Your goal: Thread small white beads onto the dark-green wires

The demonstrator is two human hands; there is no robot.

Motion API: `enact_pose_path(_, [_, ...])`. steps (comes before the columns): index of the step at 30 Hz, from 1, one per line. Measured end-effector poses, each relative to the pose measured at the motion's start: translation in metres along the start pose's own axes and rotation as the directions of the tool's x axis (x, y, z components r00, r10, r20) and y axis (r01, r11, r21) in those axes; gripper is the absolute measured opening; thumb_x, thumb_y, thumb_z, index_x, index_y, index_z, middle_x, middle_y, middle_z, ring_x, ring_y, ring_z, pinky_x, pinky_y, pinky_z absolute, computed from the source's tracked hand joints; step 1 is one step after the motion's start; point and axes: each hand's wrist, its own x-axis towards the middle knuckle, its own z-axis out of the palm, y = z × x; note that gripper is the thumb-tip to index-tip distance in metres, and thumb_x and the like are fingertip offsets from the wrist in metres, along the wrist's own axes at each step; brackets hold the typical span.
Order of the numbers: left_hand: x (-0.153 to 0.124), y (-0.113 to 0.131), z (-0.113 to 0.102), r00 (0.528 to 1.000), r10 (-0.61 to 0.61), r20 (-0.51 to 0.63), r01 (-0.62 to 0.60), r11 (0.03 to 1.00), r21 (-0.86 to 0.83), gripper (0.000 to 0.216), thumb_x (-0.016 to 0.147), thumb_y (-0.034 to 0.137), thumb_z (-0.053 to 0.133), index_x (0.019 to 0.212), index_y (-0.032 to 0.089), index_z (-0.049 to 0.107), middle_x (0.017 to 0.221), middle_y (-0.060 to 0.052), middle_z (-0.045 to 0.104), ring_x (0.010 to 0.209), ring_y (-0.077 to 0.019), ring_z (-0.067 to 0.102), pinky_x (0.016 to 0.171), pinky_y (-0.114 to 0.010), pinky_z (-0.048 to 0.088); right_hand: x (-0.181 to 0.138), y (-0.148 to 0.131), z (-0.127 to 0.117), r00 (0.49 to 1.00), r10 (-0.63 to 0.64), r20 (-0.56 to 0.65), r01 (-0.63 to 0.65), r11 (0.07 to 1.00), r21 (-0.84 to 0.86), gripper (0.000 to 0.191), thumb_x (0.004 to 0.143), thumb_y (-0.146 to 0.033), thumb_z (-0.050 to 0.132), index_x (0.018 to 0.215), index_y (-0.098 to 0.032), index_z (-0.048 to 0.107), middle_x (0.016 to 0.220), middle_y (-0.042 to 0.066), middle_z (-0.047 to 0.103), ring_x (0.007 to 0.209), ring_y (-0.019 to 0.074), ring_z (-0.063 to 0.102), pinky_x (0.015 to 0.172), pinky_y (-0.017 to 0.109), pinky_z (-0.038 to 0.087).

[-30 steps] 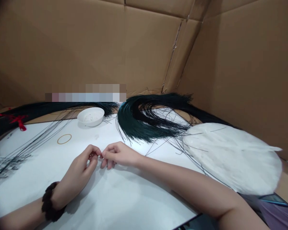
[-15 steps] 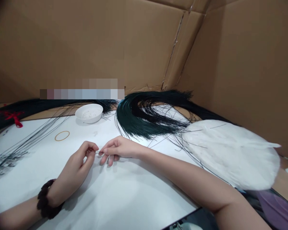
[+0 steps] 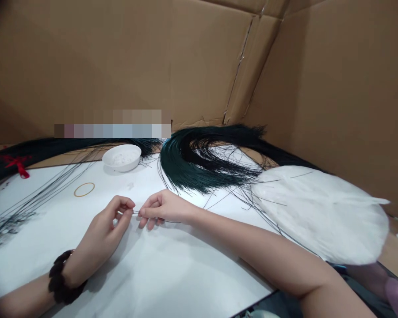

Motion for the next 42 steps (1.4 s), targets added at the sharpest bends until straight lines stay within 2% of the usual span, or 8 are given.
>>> enact_pose_path(3, [0.014, -0.014, -0.007, 0.993, -0.019, -0.114, 0.041, 0.981, 0.190, 0.015, 0.081, 0.026, 0.033, 0.089, 0.020, 0.045, 0.078, -0.002, 0.057, 0.068, -0.0174, 0.056, 0.060, -0.028, 0.043, 0.000, 0.001, 0.002, 0.998, 0.012, -0.062, -0.011, 1.000, 0.012, 0.013, 0.072, -0.024, 0.056, 0.072, -0.011, 0.056, 0.064, 0.002, 0.063, 0.050, 0.0068, 0.056, 0.043, 0.016, 0.035])
enact_pose_path(7, [0.040, -0.035, -0.014, 0.990, 0.044, -0.134, 0.024, 0.884, 0.467, 0.025, 0.079, 0.025, 0.033, 0.095, 0.014, 0.049, 0.090, -0.010, 0.057, 0.087, -0.0229, 0.055, 0.074, -0.032, 0.042, -0.001, 0.000, 0.004, 0.998, 0.005, -0.055, -0.006, 1.000, -0.027, 0.007, 0.071, -0.017, 0.054, 0.072, -0.011, 0.056, 0.062, 0.001, 0.062, 0.049, 0.0065, 0.056, 0.043, 0.016, 0.035])
enact_pose_path(14, [0.059, -0.032, -0.009, 0.993, 0.076, -0.086, -0.014, 0.821, 0.571, 0.025, 0.080, 0.025, 0.032, 0.088, 0.015, 0.053, 0.094, -0.010, 0.057, 0.081, -0.0241, 0.057, 0.069, -0.033, 0.042, -0.003, -0.001, 0.004, 1.000, -0.017, -0.026, 0.017, 1.000, -0.018, 0.007, 0.070, -0.011, 0.050, 0.074, -0.012, 0.054, 0.063, 0.001, 0.062, 0.050, 0.0061, 0.056, 0.045, 0.015, 0.036])
enact_pose_path(23, [0.063, -0.031, -0.016, 0.990, 0.124, -0.067, -0.053, 0.768, 0.639, 0.021, 0.079, 0.028, 0.032, 0.070, 0.020, 0.049, 0.077, -0.006, 0.058, 0.065, -0.0213, 0.057, 0.050, -0.028, 0.036, -0.003, -0.001, 0.007, 0.999, -0.030, -0.043, 0.030, 0.999, -0.011, 0.015, 0.072, -0.026, 0.055, 0.072, -0.012, 0.053, 0.064, 0.001, 0.061, 0.051, 0.0055, 0.054, 0.046, 0.016, 0.035])
enact_pose_path(29, [0.045, -0.023, -0.021, 0.982, 0.010, -0.190, 0.062, 0.929, 0.365, 0.013, 0.072, 0.030, 0.044, 0.066, 0.021, 0.051, 0.064, -0.001, 0.059, 0.060, -0.0186, 0.055, 0.055, -0.027, 0.038, -0.005, 0.000, 0.007, 0.997, -0.026, -0.075, 0.027, 1.000, 0.015, 0.011, 0.071, -0.022, 0.056, 0.070, -0.012, 0.053, 0.061, 0.000, 0.061, 0.050, 0.0055, 0.054, 0.047, 0.016, 0.036])
enact_pose_path(32, [0.023, -0.013, -0.018, 0.983, -0.150, -0.102, 0.155, 0.987, 0.042, 0.017, 0.072, 0.036, 0.047, 0.068, 0.021, 0.052, 0.059, 0.001, 0.057, 0.056, -0.0160, 0.054, 0.052, -0.025, 0.039, -0.004, 0.002, 0.008, 0.995, -0.044, -0.090, 0.048, 0.998, 0.043, 0.013, 0.071, -0.024, 0.056, 0.071, -0.012, 0.053, 0.061, 0.001, 0.060, 0.049, 0.0052, 0.053, 0.047, 0.016, 0.038])
enact_pose_path(36, [0.004, -0.007, -0.010, 0.965, -0.243, 0.098, 0.261, 0.921, -0.288, 0.020, 0.071, 0.037, 0.050, 0.068, 0.018, 0.052, 0.053, 0.002, 0.054, 0.052, -0.0134, 0.052, 0.053, -0.024, 0.041, -0.003, 0.005, 0.008, 0.993, -0.051, -0.102, 0.059, 0.995, 0.082, 0.022, 0.070, -0.032, 0.059, 0.073, -0.012, 0.053, 0.061, 0.001, 0.060, 0.049, 0.0060, 0.054, 0.048, 0.017, 0.039])
enact_pose_path(42, [0.009, -0.009, -0.003, 0.945, -0.289, 0.153, 0.327, 0.841, -0.431, 0.014, 0.070, 0.030, 0.054, 0.069, 0.017, 0.052, 0.057, 0.003, 0.054, 0.054, -0.0120, 0.053, 0.056, -0.024, 0.041, -0.001, 0.006, 0.009, 0.988, -0.037, -0.149, 0.050, 0.995, 0.091, 0.028, 0.066, -0.037, 0.063, 0.070, -0.012, 0.052, 0.059, 0.001, 0.060, 0.049, 0.0075, 0.055, 0.047, 0.017, 0.040])
